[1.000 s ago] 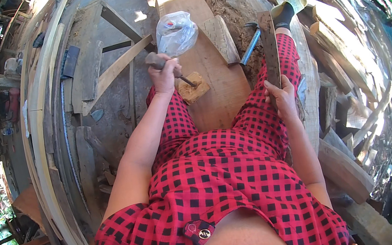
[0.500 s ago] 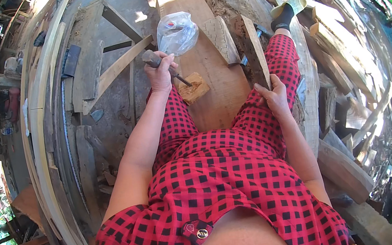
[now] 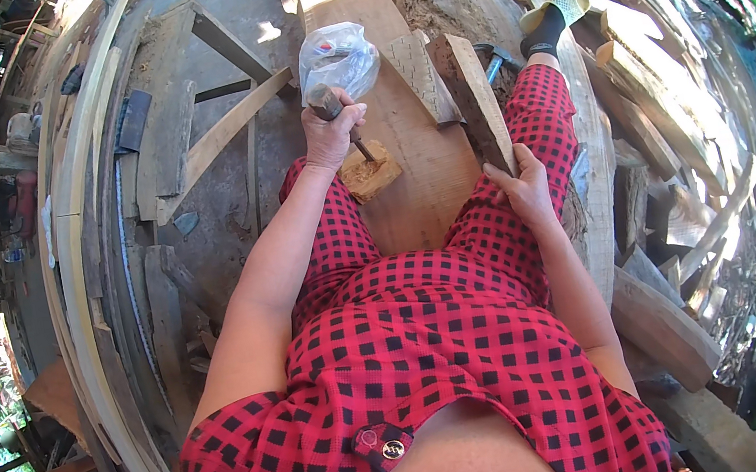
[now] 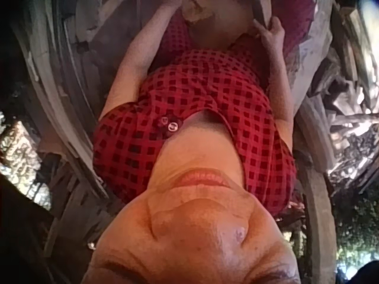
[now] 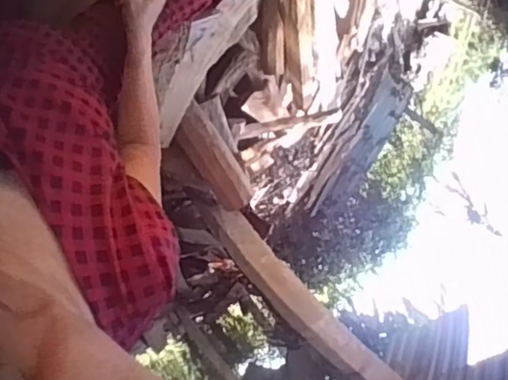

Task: Using a manual chisel and a wooden mallet to carve out or shape sections of a wood plank.

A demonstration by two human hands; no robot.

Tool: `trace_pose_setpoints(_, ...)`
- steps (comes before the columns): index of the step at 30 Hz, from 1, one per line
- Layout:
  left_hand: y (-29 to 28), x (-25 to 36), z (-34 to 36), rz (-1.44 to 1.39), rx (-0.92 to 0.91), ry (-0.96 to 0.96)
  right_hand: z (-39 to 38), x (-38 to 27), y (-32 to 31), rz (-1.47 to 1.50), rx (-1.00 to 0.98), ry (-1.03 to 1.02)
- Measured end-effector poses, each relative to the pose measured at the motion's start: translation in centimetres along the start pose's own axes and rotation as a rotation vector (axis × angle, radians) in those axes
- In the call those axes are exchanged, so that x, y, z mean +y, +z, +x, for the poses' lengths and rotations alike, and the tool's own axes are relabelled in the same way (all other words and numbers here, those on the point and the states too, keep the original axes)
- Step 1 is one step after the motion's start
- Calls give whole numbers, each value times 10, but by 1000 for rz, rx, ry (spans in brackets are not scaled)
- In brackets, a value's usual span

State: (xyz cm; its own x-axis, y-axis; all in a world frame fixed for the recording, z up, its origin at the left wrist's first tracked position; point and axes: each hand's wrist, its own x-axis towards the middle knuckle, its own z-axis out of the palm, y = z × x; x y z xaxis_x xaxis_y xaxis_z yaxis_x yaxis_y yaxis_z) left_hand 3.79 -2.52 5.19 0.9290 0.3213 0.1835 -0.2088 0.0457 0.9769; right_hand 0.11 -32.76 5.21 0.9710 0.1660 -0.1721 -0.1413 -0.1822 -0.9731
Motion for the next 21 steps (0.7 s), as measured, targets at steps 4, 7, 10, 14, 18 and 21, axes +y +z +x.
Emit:
trace_pose_setpoints(4,3,2,5,52,-163,-55,1,-18,-2,79,5,-14)
trace_pose_setpoints(7,7,1,2,45,-184,-100,-4,-65,5,144,17,-63)
trace_pose_setpoints(10,9,2,3,15,-258,-139,-10,-106,11,120,0,-291)
trace_pose_setpoints(14,12,-2,3,82,-284,-101,-3,-105,17,-477,-15,-411)
trace_pose_setpoints(18,11,-3,0,40,-311,-154,6,-112,15,-924,-138,-330)
trace_pose_setpoints(21,14,2,-1,-1,-333,-142,7,-129,11,-581,-146,-384)
